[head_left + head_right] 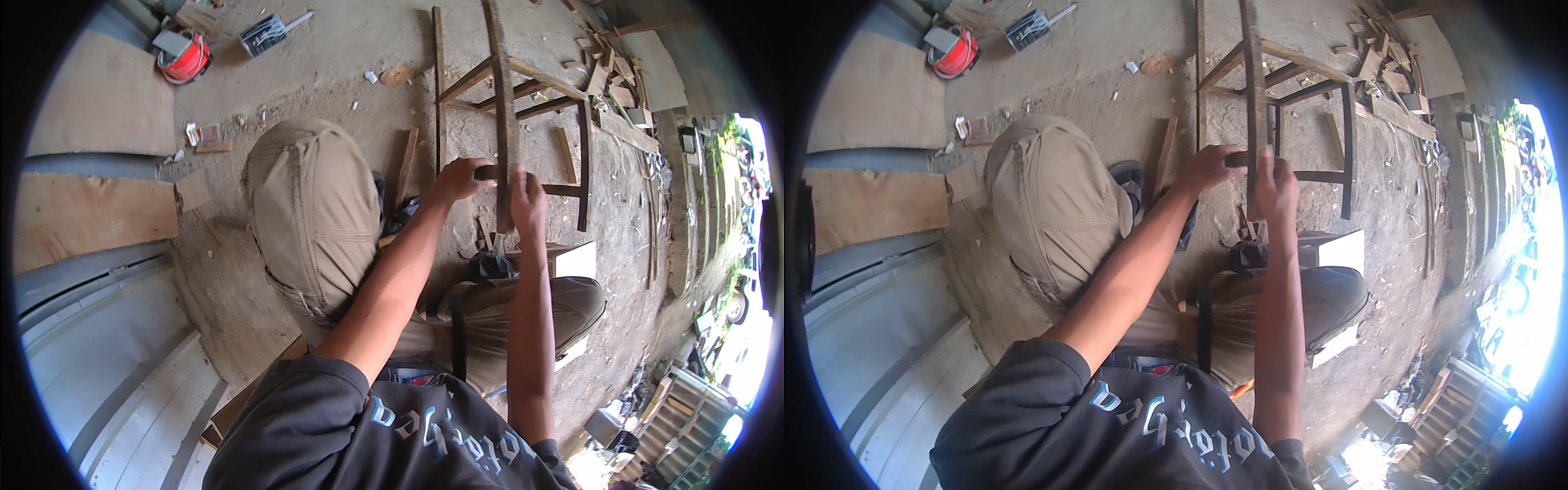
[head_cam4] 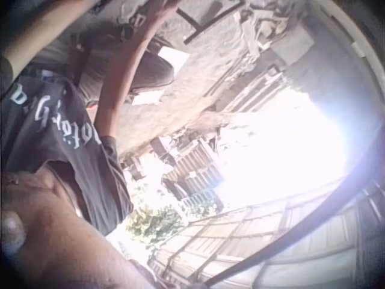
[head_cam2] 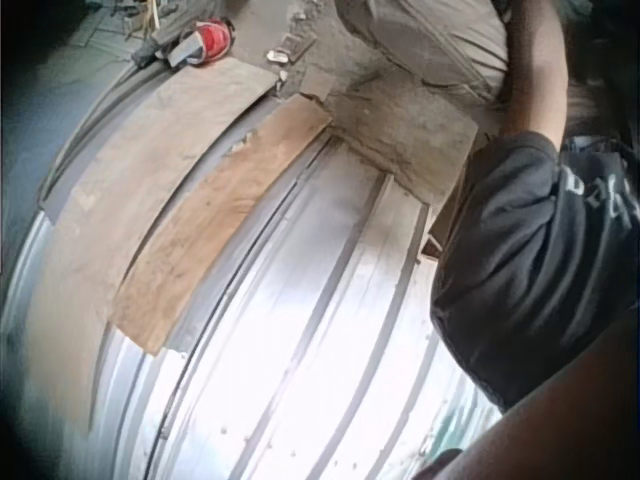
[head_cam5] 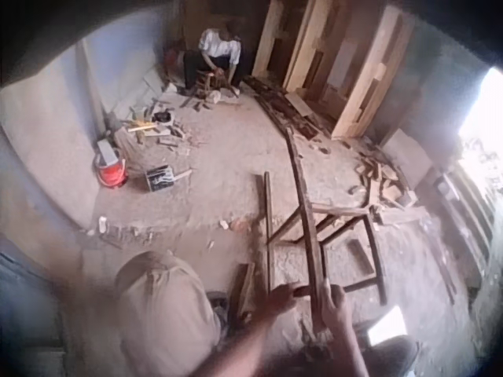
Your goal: The person assembles a wooden chair frame by hand, aligning legs and crossbars, then uses a hammer to drive nails into the joints. The person repeatedly adjusts the frame and hammers multiple nails to secure the structure.
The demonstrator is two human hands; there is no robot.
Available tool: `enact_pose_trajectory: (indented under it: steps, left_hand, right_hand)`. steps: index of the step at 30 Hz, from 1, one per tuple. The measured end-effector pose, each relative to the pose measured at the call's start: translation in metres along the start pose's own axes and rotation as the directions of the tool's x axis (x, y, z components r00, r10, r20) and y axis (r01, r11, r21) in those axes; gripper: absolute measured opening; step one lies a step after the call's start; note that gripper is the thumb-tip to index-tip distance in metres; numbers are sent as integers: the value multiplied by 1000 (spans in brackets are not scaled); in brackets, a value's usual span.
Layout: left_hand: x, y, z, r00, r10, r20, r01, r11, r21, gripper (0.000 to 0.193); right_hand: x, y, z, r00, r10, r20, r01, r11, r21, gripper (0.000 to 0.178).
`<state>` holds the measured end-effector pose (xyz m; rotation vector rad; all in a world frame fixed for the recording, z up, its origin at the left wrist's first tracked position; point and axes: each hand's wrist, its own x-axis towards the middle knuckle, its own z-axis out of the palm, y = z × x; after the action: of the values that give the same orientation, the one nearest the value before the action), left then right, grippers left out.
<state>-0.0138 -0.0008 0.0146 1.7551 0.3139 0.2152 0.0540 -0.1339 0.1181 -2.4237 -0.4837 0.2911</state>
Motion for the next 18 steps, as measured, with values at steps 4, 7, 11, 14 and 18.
enact_pose_trajectory:
  steps: [4, 7, 11, 14, 18]
  left_hand:
    - [9, -9, 10, 999, -4, -46, 5, 1000, 13, 47]
    - [10, -23, 16, 998, -43, -51, 44, 999, 18, 46]
    - [12, -38, 28, 995, -63, -79, 62, 998, -9, 42]
    - [11, -32, 28, 994, -84, -74, 81, 996, -36, 40]
    - [14, -37, 31, 986, -87, -145, 77, 994, -73, 38]
  right_hand:
    - [8, -2, -7, 1000, 10, -2, -10, 1000, 19, 74]
    - [8, -5, -3, 1000, 13, -8, -13, 994, 107, 83]
    - [22, 5, -2, 988, 155, 19, -156, 981, 114, 92]
    - [34, 24, -3, 982, 189, -7, -186, 972, 142, 97]
    - [37, 15, -4, 965, 260, 16, -259, 949, 180, 98]
